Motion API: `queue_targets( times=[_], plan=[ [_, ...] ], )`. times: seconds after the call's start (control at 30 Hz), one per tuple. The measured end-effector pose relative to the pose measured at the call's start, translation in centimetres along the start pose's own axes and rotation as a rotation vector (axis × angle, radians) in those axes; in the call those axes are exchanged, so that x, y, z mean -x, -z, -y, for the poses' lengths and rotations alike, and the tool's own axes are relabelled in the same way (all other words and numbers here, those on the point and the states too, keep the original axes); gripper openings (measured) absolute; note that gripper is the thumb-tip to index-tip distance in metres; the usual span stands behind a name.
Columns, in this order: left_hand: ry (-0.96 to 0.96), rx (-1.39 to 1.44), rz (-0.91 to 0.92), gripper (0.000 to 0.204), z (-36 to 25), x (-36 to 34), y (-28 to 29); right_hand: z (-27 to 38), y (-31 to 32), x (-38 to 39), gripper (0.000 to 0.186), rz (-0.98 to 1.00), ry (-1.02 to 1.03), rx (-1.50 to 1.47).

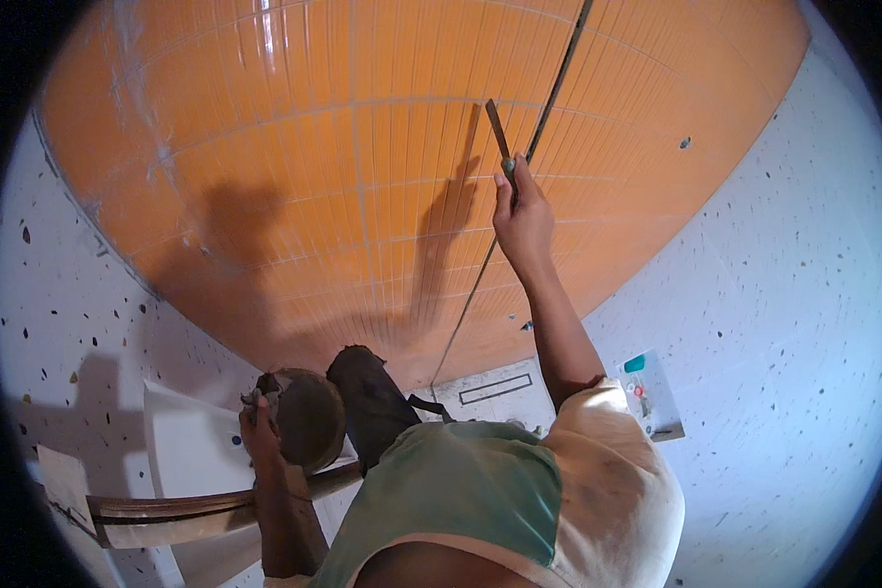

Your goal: The person applies grout to the gaps between orange ceiling tiles using a small tool and wipes the surface with a cloth. The person repeatedly scoops grout from a bowl, fills the tile joints, and cleans excess material from the tile faces.

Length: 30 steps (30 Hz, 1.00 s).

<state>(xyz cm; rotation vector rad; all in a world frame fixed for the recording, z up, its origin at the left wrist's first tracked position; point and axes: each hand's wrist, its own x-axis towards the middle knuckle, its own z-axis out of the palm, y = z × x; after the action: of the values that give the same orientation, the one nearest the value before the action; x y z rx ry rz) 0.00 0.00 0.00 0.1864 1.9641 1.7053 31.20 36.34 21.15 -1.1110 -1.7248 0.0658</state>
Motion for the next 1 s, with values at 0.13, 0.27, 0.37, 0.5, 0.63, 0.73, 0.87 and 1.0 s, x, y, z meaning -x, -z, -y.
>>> queue_targets(
  times=[0.13, 0.27, 0.37, 0.5, 0.63, 0.73, 0.87, 1.0],
  plan=[
    [0.009, -0.019, 0.014, 0.036, 0.3, 0.3, -0.2, 0.3, 0.3, -0.6, 0.043, 0.050, -0.072, 0.033],
    [0.038, -0.012, -0.001, 0.038, -1.0, 1.4, -0.8, -0.9, -0.4, -0.6, 0.043, -0.026, 0.000, -0.009],
    [0.069, -0.068, 0.015, 0.039, -1.7, 1.9, -1.0, -1.5, -0.5, -0.5, 0.044, -0.004, 0.058, 0.023],
    [0.075, -0.041, 0.043, 0.039, -0.3, 1.3, -0.4, -2.1, 2.3, 1.3, 0.042, 0.336, 0.019, 0.212],
    [0.018, 0.019, 0.067, 0.039, 0.4, 0.5, -0.5, -4.2, 3.6, 2.5, 0.040, 0.270, -0.007, 0.173],
    [0.008, 0.015, 0.062, 0.038, 0.1, 0.5, -0.6, -3.2, 3.8, 1.1, 0.040, 0.088, -0.013, 0.059],
    [-0.011, -0.002, 0.047, 0.038, -0.5, 0.7, -0.6, -2.6, 3.1, -1.0, 0.040, 0.020, -0.015, 0.037],
    [0.005, -0.041, 0.018, 0.038, -0.7, 1.2, -0.9, -2.9, 2.2, -1.4, 0.040, -0.055, 0.086, 0.003]
  ],
)
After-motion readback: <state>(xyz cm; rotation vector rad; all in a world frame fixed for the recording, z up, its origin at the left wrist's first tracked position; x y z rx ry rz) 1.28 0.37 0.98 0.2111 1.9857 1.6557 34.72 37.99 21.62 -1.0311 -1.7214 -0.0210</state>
